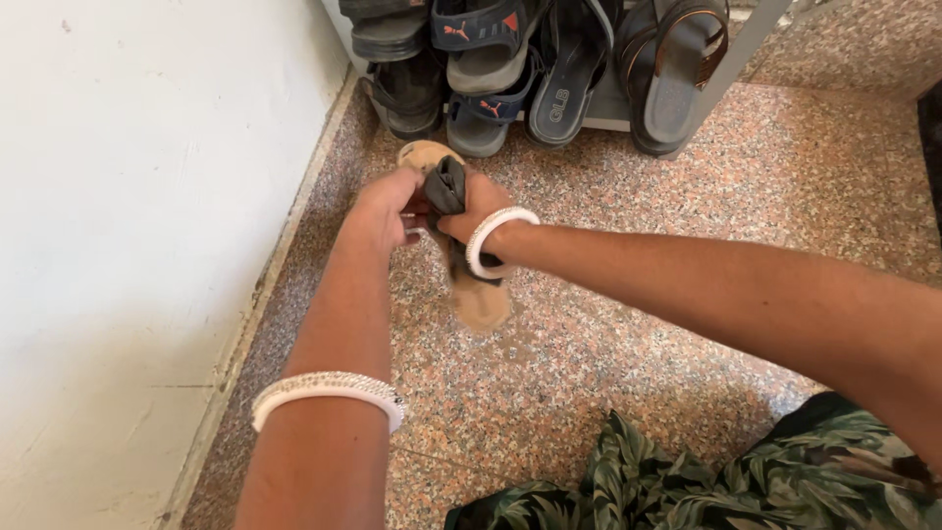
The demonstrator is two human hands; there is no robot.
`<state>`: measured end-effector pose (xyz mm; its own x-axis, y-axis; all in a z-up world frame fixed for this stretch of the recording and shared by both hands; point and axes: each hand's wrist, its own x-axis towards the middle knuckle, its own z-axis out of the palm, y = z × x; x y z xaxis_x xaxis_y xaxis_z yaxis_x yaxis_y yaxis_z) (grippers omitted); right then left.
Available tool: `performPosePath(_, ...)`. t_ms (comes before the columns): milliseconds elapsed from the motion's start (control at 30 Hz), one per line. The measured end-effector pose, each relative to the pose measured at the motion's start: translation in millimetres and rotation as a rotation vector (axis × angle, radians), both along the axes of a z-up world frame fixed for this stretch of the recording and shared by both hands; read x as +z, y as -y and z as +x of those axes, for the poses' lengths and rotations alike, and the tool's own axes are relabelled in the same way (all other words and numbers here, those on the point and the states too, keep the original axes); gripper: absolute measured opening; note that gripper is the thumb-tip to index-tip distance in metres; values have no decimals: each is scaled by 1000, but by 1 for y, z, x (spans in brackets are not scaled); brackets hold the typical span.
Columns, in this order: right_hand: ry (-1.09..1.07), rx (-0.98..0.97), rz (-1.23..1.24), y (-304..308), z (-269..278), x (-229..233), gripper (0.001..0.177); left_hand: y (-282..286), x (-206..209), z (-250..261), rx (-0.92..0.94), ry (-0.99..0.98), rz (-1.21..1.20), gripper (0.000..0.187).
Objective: The person cleans a pair of flip-flops with a dark cloth, wiping the soles and straps, then places them on a metal shoe rack. They continue to adjust and arrange other shoes on the rack.
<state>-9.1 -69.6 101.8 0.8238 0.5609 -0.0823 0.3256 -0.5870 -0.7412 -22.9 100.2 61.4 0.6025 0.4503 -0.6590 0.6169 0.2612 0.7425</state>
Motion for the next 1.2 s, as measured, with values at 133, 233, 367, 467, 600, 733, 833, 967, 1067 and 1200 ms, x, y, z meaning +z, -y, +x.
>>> performPosePath(133, -174, 257, -110, -1, 16, 6, 59, 2, -23, -3, 147, 7, -57, 33)
performPosePath(233, -191, 326, -275, 2, 31, 23, 52, 0, -29, -14, 199, 93, -176, 41)
performPosePath(367, 334, 283, -39, 2, 34, 46, 64, -1, -25, -19, 157, 100, -30, 26)
performPosePath(467, 486, 319, 7, -10, 24, 51, 69, 5, -20, -13, 40, 160, -25, 27)
performPosePath(600, 633, 346, -63, -13, 13, 48, 49, 12, -4, 1, 32, 135, -72, 33)
performPosePath(733, 716, 335, -62, 2, 16, 35, 51, 20, 9, 12, -41, 56, -210, 39)
performPosePath(833, 543, 225, -65, 5, 22, 17, 51, 21, 10, 26, 153, 161, -376, 54)
performPosePath(967, 283, 291, -168, 8, 45, 1, 54, 16, 5, 36, 207, 182, -470, 46)
performPosePath(1067, 152, 546, -358, 19, 66, 9, 59, 17, 3, 21, 218, 99, -377, 46)
performPosePath(1200, -30, 682, -760, 21, 75, 46, 58, 26, 24, 6, -25, 47, -189, 41)
